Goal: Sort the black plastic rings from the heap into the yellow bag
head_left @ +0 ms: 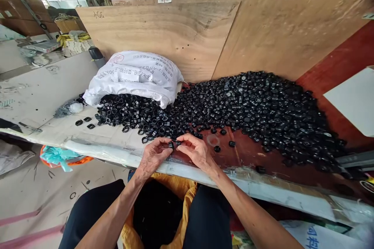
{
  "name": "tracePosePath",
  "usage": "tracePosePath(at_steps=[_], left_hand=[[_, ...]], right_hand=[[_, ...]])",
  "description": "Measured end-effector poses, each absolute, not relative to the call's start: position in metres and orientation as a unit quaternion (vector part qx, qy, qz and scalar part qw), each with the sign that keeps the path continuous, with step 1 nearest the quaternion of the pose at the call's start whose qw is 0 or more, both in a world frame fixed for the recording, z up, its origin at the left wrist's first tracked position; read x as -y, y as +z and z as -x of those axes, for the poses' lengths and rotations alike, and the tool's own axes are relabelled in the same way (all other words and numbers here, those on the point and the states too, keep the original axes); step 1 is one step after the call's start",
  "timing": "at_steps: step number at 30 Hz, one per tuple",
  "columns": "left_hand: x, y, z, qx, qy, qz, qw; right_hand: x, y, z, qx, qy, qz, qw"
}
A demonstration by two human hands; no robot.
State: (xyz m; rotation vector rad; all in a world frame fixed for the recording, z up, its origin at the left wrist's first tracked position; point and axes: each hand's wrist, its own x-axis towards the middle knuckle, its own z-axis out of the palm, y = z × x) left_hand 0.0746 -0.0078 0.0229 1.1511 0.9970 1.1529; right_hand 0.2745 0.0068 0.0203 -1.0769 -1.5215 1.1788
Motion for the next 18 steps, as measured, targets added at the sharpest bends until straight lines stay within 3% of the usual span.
tracePosePath(at_steps=[18], left_hand=[[0.0088, 0.0245, -0.0742, -0.442, 0.479, -0.515, 0.557]], right_hand=[[-0.0068, 0.0236, -0.2779, 0.595, 0.495, 0.411, 0.482]])
